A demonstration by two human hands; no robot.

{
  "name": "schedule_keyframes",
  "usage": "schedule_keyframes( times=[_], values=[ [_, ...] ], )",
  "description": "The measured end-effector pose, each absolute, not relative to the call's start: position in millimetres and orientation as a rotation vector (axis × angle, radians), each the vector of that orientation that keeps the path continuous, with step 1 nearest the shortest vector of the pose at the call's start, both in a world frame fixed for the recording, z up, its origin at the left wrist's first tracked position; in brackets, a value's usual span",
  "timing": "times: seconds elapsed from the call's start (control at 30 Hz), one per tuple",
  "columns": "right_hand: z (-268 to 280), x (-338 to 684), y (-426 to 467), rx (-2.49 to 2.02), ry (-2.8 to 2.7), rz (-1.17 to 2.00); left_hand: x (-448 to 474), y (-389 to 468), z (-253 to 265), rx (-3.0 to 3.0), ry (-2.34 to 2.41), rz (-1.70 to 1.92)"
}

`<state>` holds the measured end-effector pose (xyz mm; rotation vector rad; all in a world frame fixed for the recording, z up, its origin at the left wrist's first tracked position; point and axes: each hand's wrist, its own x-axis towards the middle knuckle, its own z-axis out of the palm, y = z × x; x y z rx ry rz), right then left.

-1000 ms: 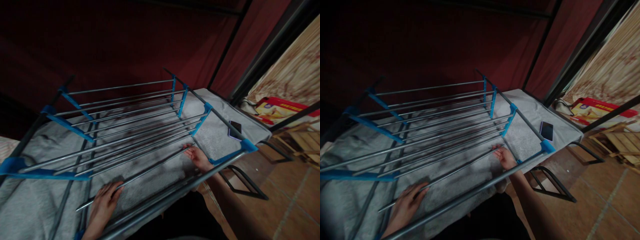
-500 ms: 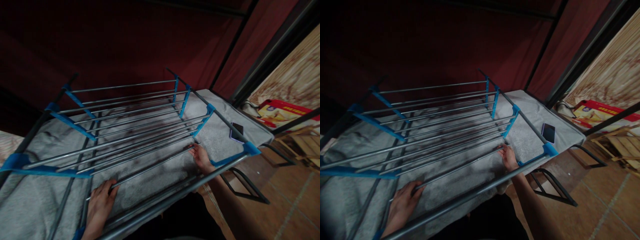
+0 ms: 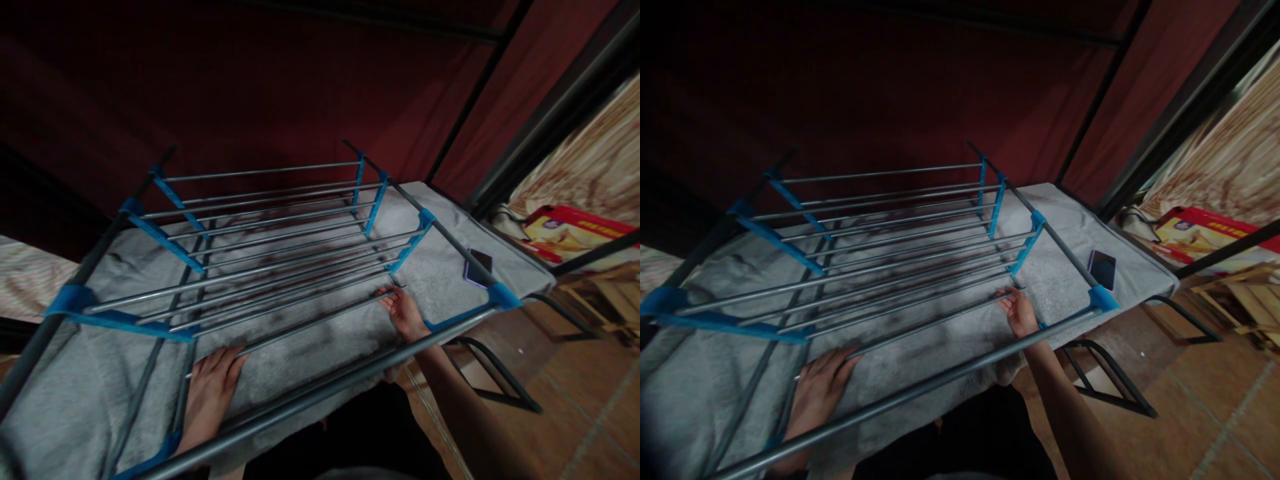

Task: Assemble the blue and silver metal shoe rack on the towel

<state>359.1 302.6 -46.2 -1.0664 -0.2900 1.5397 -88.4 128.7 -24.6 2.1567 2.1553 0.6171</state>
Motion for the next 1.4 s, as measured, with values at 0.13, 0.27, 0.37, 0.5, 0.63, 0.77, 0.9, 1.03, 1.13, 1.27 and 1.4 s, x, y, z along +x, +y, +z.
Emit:
schedule_keyframes(
  times=[0.13, 0.27, 0.37, 0.5, 0.63, 0.77, 0.9, 1.03, 1.13, 1.27, 1.4],
  values=[
    [-46, 359, 302, -1.071, -0.31, 1.544, -85, 129, -21, 2.181, 2.163, 0.651],
    [-47, 357, 300, -1.082, -0.353, 1.51, -83, 128, -18, 2.097, 2.234, 0.619],
    [-47, 356, 300, -1.092, -0.349, 1.491, -84, 127, -19, 2.017, 2.279, 0.56],
    [-46, 355, 301, -1.111, -0.35, 1.506, -86, 127, -19, 2.021, 2.259, 0.546],
    [-44, 355, 300, -1.108, -0.334, 1.516, -84, 127, -15, 2.068, 2.245, 0.588],
    [-40, 356, 301, -1.106, -0.311, 1.543, -82, 126, -12, 2.095, 2.24, 0.574],
    [-40, 357, 301, -1.097, -0.307, 1.555, -81, 125, -12, 2.103, 2.247, 0.551],
    [-44, 357, 300, -1.106, -0.362, 1.518, -81, 126, -11, 2.105, 2.268, 0.525],
    [-46, 356, 300, -1.104, -0.367, 1.503, -80, 127, -11, 2.095, 2.263, 0.497],
    [-45, 357, 300, -1.085, -0.357, 1.514, -80, 129, -12, 2.061, 2.267, 0.462],
    [-44, 356, 299, -1.093, -0.353, 1.52, -78, 130, -11, 2.009, 2.243, 0.519]
  ],
)
